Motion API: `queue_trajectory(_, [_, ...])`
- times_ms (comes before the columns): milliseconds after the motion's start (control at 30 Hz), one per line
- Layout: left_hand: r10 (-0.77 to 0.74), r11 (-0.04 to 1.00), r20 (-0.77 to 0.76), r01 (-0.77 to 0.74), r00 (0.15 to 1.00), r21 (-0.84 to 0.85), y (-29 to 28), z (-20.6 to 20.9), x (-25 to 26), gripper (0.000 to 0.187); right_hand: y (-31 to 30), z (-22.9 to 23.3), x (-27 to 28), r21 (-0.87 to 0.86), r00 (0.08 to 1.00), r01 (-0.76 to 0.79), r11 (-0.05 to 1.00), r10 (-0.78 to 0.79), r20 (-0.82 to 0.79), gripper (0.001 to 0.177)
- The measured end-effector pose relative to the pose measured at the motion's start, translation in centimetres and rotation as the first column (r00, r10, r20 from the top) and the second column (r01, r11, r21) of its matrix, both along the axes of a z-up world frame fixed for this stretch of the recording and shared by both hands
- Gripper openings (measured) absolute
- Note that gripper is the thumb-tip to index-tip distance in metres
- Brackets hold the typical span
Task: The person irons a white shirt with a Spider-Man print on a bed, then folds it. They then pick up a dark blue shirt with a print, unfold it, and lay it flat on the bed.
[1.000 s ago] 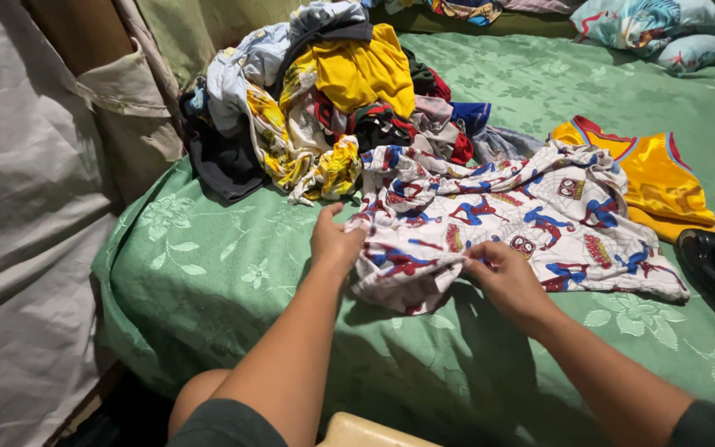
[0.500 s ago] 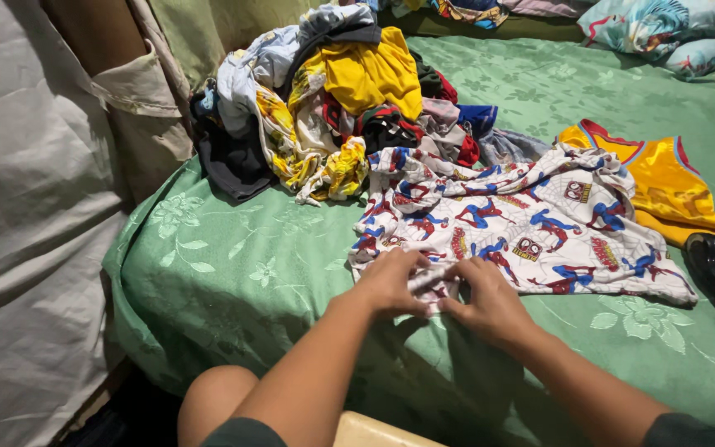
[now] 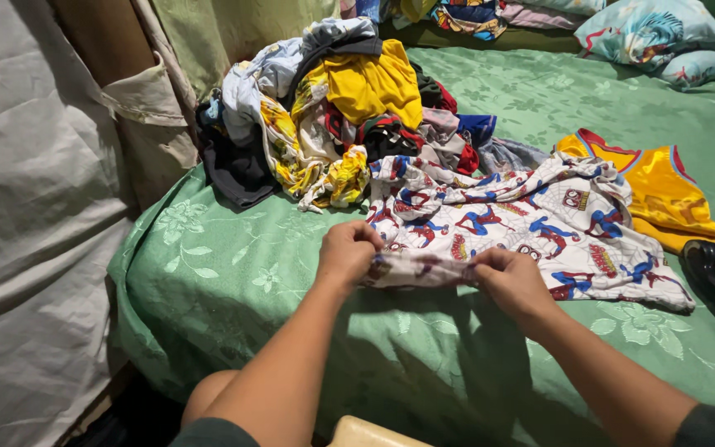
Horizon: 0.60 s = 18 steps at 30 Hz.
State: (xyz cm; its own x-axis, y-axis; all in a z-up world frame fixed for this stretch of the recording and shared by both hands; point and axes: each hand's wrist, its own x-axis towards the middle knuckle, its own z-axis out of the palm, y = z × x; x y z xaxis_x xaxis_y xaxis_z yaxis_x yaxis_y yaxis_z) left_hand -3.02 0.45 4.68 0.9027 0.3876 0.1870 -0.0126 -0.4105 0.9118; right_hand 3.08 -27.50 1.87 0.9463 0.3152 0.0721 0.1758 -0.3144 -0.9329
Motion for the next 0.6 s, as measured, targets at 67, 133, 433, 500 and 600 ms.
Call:
queue_trajectory(67, [-0.144,0.990,-0.130,0.143,0.981,-0.018,0.5,0.4,0.0,0.016,-0.5,0.2,0.0,-0.116,0.990,-0.111,0.987,0.100,-0.101,0.031])
queue_trajectory(133, [-0.132,0.985,-0.302,0.090,0.944,-0.147,0.8,0.3,-0.3,0.027,-0.8,0.2,-0.2,-0.211,0.971,-0.231,0.950,0.211,-0.115,0.038])
queue_trajectory(433, [0.365,0.905,-0.179,-0.303,0.914,0.300,0.8,-2.1,3.6,0.044,-6.4,-1.0,1.7,-0.495,0.817,0.420,0.761,-0.079,0.571,0.029])
queue_trajectory(500, [0.307,0.928,-0.259,-0.227,0.916,0.296,0.3,-2.1,4.2,0.050,-7.5,-1.4,1.8,-0.561,0.816,0.448,0.696,-0.062,0.575,0.030])
queue_trajectory(600, [0.178,0.951,-0.219,-0.110,0.959,0.290,-0.3,-2.8,5.3,0.066,-8.7,-2.5,1.2,-0.570,0.832,0.418,0.707,-0.046,0.552,0.033])
